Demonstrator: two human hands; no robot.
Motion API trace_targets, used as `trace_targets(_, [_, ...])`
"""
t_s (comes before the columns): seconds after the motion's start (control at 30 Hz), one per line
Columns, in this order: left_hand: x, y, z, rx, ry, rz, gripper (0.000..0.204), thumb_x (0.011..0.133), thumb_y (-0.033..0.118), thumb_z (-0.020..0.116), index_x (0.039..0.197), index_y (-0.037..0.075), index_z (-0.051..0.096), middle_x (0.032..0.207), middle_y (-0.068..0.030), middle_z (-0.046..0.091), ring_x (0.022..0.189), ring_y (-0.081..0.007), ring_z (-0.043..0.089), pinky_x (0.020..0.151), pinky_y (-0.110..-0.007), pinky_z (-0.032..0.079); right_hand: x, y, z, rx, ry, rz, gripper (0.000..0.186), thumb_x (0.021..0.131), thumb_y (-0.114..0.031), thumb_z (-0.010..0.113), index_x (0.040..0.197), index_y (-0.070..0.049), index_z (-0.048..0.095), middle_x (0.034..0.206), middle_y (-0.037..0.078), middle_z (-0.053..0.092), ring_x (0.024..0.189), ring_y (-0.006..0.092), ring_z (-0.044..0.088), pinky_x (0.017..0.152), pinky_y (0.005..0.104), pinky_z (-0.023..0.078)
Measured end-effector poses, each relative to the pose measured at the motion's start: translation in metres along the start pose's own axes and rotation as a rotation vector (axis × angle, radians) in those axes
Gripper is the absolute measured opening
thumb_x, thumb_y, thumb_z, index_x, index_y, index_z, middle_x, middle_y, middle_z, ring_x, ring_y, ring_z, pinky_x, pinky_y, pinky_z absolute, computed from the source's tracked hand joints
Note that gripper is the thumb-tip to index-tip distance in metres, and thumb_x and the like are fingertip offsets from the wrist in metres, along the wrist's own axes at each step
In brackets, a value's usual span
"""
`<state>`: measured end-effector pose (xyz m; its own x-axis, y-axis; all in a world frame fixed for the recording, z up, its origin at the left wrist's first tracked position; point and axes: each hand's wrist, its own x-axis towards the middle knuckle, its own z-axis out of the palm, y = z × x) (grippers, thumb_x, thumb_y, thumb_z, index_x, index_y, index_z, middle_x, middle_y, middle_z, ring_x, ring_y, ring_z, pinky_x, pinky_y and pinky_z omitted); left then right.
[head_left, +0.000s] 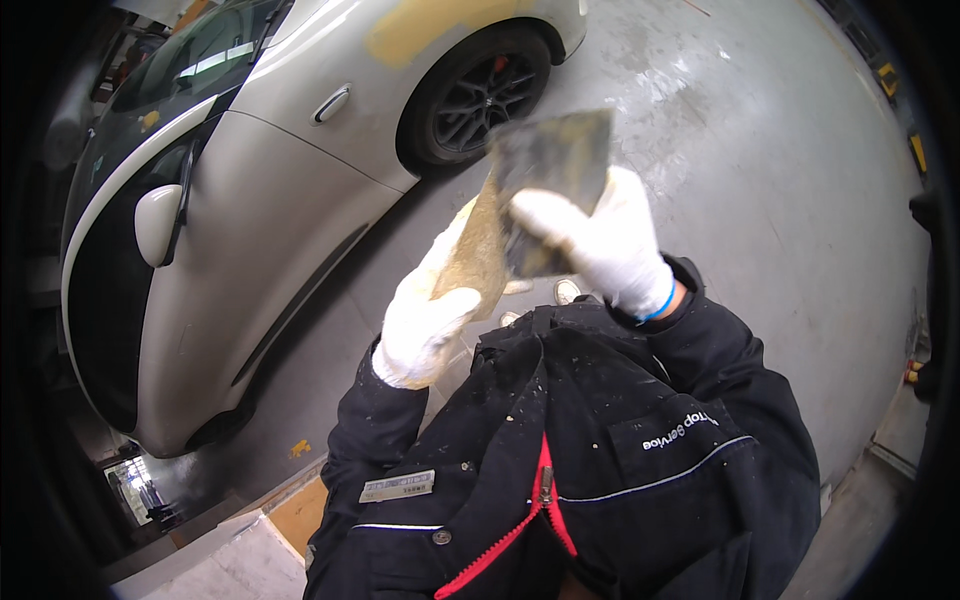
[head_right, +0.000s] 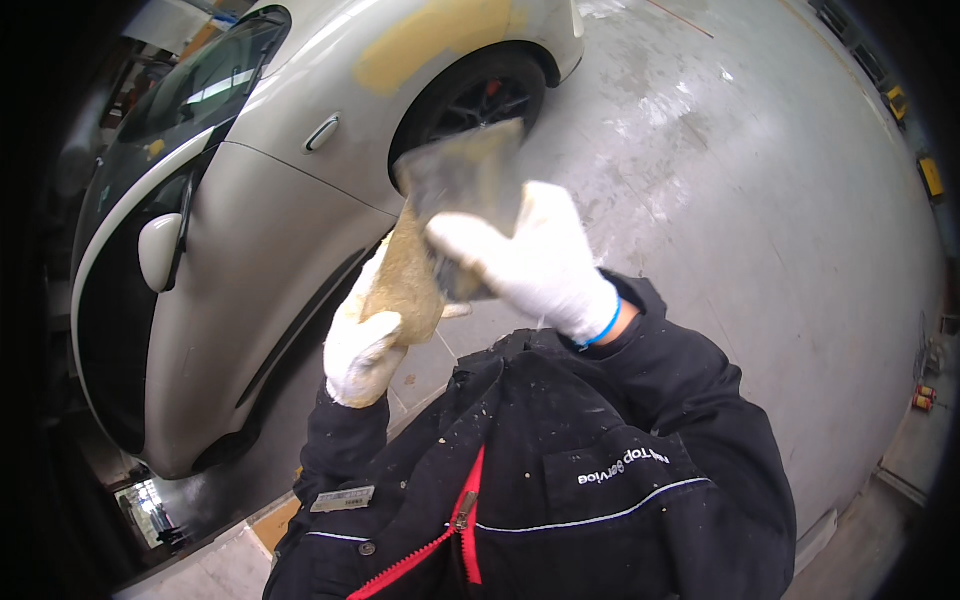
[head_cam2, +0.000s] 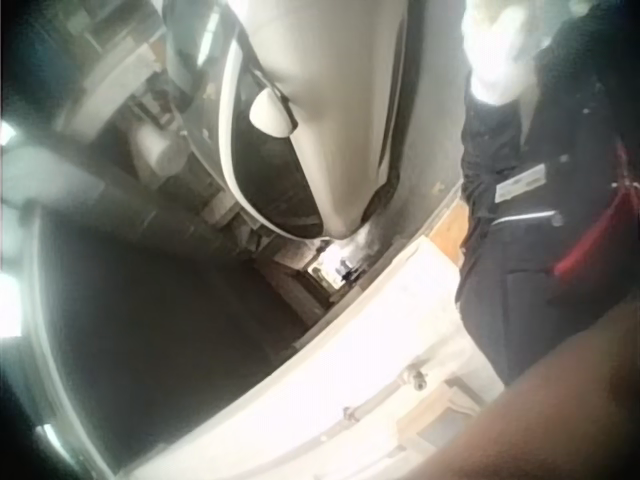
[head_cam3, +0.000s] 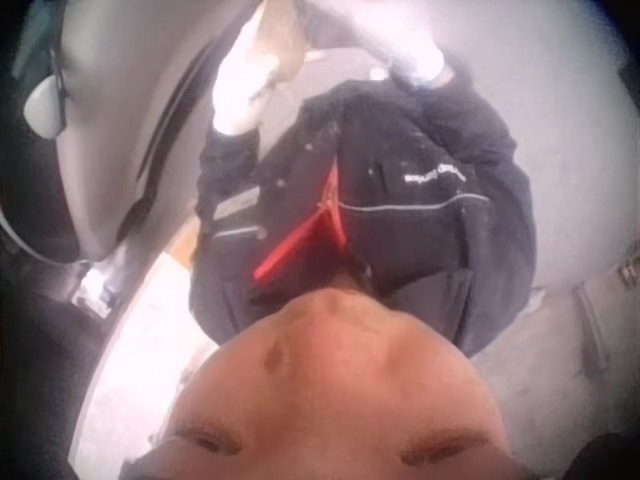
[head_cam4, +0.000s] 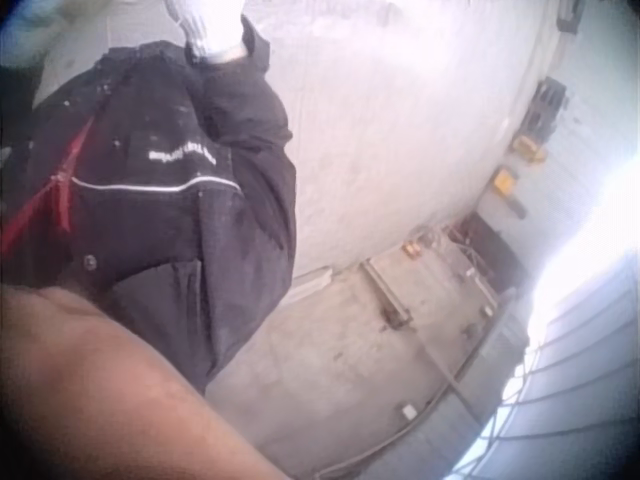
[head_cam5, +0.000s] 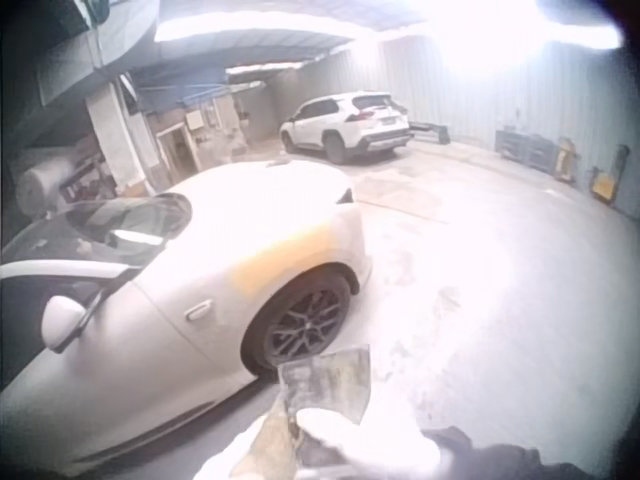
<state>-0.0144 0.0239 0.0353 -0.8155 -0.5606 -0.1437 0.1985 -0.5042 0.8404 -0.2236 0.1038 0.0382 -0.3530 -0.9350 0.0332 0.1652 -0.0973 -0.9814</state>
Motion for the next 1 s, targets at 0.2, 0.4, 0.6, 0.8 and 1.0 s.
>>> trace_targets(0.2, [-0.004,0.017,0.001,0.083,-0.009,0.069,0.121,0.088,0.076,0.066,0.15,-0.021,0.031,0.142,-0.035,0.054,0.122,-0.0445,0.066,0.093,-0.062,0.061,0.006,-0.012,-0.009,0.171,0.094,0.044,0.031,0.096,-0.016,0.073,0.12,0.0,0.065,0.101,0.006,0.072,0.083,0.0119,0.071,0.074,0.0295,0.061])
trace_targets(0.4, [-0.004,0.01,-0.001,-0.064,0.054,0.052,0.128,0.085,0.086,0.058,0.143,-0.026,0.036,0.135,-0.0375,0.058,0.111,-0.0433,0.071,0.081,-0.057,0.066,0.002,-0.011,-0.007,0.206,0.092,0.108,0.034,0.096,-0.018,0.074,0.122,0.001,0.065,0.102,0.006,0.072,0.086,0.0118,0.07,0.076,0.029,0.06])
trace_targets(0.6, [0.007,0.015,0.006,0.101,-0.013,0.043,0.134,0.078,0.087,0.066,0.153,-0.018,0.029,0.148,-0.0341,0.049,0.126,-0.042,0.063,0.088,-0.059,0.063,0.004,-0.006,-0.007,0.201,0.119,0.058,0.033,0.095,-0.018,0.075,0.122,0.0,0.065,0.102,0.005,0.071,0.085,0.0111,0.069,0.075,0.0288,0.06])
trace_targets(0.8, [0.012,0.01,0.012,0.037,-0.017,0.0,0.142,0.07,0.092,0.068,0.166,-0.001,0.019,0.167,-0.019,0.033,0.133,-0.0356,0.058,0.11,-0.054,0.049,0.005,-0.002,-0.006,0.206,0.084,0.084,0.037,0.097,-0.023,0.076,0.123,0.002,0.068,0.105,0.007,0.074,0.089,0.0119,0.068,0.078,0.0288,0.058])
trace_targets(1.0, [0.013,0.003,0.006,-0.384,-0.144,0.02,0.153,0.06,0.104,0.059,0.166,0.004,0.017,0.166,-0.017,0.032,0.14,-0.0361,0.052,0.118,-0.062,0.039,0.008,0.006,-0.002,0.034,0.084,0.08,0.029,0.096,-0.019,0.075,0.115,0.003,0.071,0.096,0.006,0.075,0.084,0.0107,0.069,0.076,0.0281,0.057])
